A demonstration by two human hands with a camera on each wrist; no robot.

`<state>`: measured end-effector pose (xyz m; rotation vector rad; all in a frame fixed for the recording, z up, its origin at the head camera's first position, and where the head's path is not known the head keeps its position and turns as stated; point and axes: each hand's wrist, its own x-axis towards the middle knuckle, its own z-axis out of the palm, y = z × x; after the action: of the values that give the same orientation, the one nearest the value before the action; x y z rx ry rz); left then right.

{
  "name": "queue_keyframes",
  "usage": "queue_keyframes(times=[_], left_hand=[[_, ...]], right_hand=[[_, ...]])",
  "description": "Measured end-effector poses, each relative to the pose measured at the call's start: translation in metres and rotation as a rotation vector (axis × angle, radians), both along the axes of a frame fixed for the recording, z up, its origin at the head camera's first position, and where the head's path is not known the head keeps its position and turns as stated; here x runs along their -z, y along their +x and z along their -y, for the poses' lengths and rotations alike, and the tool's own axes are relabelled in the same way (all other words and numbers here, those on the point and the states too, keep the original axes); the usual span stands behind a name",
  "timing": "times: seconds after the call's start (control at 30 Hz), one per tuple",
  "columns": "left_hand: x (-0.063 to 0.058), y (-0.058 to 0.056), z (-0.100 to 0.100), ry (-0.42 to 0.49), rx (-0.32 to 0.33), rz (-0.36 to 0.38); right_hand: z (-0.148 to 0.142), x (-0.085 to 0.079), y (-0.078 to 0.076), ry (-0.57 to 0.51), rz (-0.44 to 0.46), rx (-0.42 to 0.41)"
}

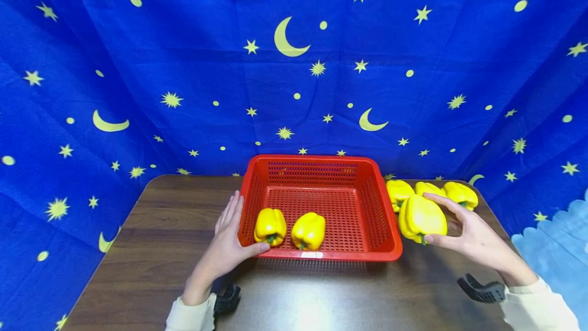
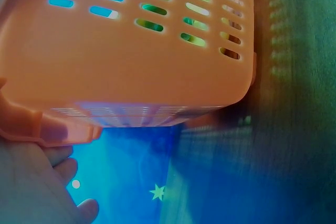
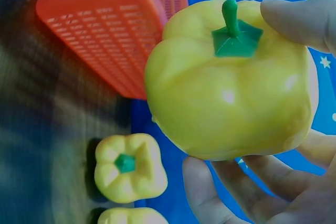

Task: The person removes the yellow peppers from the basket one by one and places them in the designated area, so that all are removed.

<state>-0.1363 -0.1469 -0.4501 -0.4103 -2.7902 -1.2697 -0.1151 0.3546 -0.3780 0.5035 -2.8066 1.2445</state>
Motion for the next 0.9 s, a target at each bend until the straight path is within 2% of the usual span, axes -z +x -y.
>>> queue_keyframes(times=[0.23, 0.43, 0.67, 0.9], left_hand=[[0.000, 0.000, 0.000, 0.002, -0.002, 0.007], [0.001, 0.000, 0.000, -0.003, -0.004, 0.002], [0.002, 0.000, -0.001, 0.000, -0.005, 0.014], [0.000, 0.000, -0.001, -0.006, -0.009, 0.009]], right_hand=[[-0.005, 0.006, 0.000, 0.107, 0.079, 0.081], [-0.008, 0.015, 0.000, 0.107, 0.045, 0.067], [-0.011, 0.025, -0.001, 0.096, 0.082, 0.067], [-0.013, 0.038, -0.002, 0.046, 0.048, 0.009]])
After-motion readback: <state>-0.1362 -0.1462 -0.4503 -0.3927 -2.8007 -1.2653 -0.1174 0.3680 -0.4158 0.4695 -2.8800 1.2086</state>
